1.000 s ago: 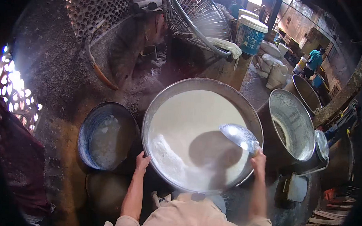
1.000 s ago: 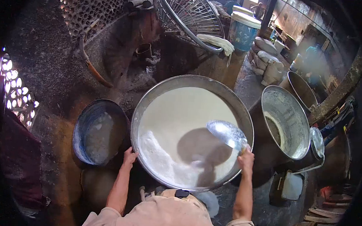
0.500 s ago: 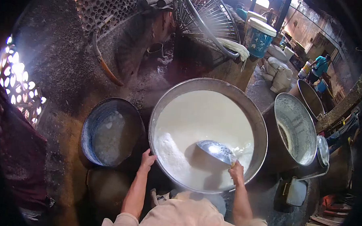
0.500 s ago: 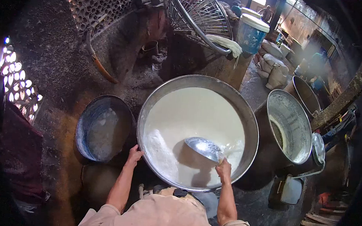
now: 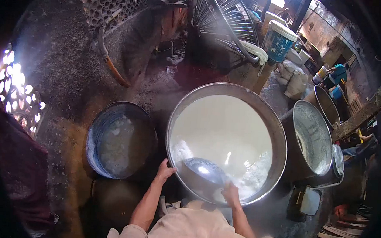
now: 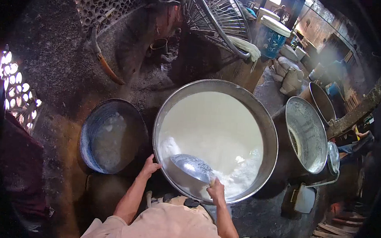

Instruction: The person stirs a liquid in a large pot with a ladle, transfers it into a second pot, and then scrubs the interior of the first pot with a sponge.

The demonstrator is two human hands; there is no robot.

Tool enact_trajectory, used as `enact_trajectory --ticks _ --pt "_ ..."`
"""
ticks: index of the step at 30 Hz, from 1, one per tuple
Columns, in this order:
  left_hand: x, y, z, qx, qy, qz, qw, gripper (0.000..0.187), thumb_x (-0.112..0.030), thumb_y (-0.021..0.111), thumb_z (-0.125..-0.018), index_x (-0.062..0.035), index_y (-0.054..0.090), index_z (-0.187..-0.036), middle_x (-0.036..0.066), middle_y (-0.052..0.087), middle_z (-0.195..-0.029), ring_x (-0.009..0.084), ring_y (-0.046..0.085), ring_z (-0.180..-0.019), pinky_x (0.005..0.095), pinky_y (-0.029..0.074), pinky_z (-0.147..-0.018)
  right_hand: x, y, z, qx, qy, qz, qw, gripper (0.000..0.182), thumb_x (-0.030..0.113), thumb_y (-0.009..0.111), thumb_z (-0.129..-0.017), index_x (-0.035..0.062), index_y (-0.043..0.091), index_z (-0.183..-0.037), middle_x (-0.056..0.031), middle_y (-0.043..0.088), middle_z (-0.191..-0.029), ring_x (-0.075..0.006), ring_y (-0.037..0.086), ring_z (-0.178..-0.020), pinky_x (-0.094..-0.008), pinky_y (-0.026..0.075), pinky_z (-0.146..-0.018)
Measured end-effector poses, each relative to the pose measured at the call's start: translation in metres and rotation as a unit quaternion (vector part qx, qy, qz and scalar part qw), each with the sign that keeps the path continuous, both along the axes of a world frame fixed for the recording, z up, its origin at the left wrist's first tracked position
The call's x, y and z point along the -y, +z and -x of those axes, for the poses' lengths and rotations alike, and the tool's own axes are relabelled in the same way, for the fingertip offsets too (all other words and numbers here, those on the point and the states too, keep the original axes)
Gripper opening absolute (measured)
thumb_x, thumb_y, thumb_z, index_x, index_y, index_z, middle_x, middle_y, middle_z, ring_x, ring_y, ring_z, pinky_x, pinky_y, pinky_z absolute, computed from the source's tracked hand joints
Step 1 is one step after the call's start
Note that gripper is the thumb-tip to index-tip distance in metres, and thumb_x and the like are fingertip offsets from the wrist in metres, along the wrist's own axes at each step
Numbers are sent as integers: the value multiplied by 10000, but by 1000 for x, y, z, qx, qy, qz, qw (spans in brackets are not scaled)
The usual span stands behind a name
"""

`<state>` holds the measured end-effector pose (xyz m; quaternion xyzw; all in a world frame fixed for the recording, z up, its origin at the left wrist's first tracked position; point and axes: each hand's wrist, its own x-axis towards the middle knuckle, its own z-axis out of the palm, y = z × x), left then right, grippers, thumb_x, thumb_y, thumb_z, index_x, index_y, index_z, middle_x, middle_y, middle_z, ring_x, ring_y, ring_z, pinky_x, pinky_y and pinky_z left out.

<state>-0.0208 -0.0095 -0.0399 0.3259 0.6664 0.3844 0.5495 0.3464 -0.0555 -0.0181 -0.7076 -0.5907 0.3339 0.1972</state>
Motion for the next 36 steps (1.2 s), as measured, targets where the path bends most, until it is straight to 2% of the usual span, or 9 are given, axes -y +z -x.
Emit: enact_trajectory --ticks 6,8,10,12,15,18,21,27,36 --pt "-4 18 2 -27 -72 -6 997 724 -125 728 -648 44 427 -1285 223 541 -1214 290 514 -1155 337 376 -993 11 76 49 -147 -51 119 981 452 15 606 -633 41 544 -1080 -60 550 -649 -162 524 -487 -328 430 -419" --pt "-5 -30 2 -82 -28 -51 995 621 -111 721 -629 12 496 -1195 182 601 -1095 273 578 -1036 353 435 -907 6 110 64 -133 -47 102 985 448 -4 617 -622 37 554 -1063 -44 530 -652 -149 506 -503 -312 413 -425" --pt "-5 -26 -5 -41 -26 -139 989 588 -100 724 -623 -17 511 -1165 141 622 -1022 253 599 -952 361 465 -843 -3 129 69 -184 -70 137 971 439 -7 629 -621 26 562 -1053 -53 534 -655 -146 518 -528 -311 424 -438" --pt "-4 -20 -7 66 -3 -115 991 589 -104 723 -633 -24 507 -1175 133 623 -1003 235 596 -940 362 477 -817 -24 118 62 -203 -32 90 974 367 -9 673 -631 19 520 -963 -57 545 -640 -145 531 -464 -306 452 -386" --pt "-5 -18 -6 -118 -50 -78 989 721 -158 757 -628 -1 455 -1263 191 580 -1148 296 546 -1092 351 426 -921 -73 145 82 -107 -10 36 994 400 58 674 -629 11 525 -998 -152 602 -689 -229 587 -503 -358 488 -447" --pt "-6 -3 -4 -75 -66 -6 995 788 -176 772 -614 16 424 -1294 213 540 -1220 324 504 -1158 345 393 -966 -130 135 103 15 47 -71 996 408 94 619 -644 5 525 -1031 -260 621 -801 -393 631 -747 -466 517 -673" --pt "3 28 -8 -132 -40 -31 990 702 -156 762 -628 -3 472 -1249 187 572 -1187 305 534 -1123 358 414 -940 -154 119 118 109 31 -136 984 446 86 593 -660 36 541 -1100 -243 637 -801 -370 646 -736 -434 530 -654" --pt "0 25 -7 -51 -40 -39 997 572 -117 746 -645 -58 538 -1174 144 633 -1083 277 593 -1029 352 448 -886 -136 105 105 170 42 -20 984 382 117 556 -696 30 537 -1067 -267 624 -887 -415 610 -874 -476 493 -769" --pt "2 25 -4 -8 -32 -37 999 524 -72 732 -663 -40 545 -1151 118 642 -1032 230 603 -950 333 458 -850 -73 92 47 197 57 46 978 387 172 563 -736 30 539 -1096 -270 622 -893 -425 611 -861 -486 494 -757"
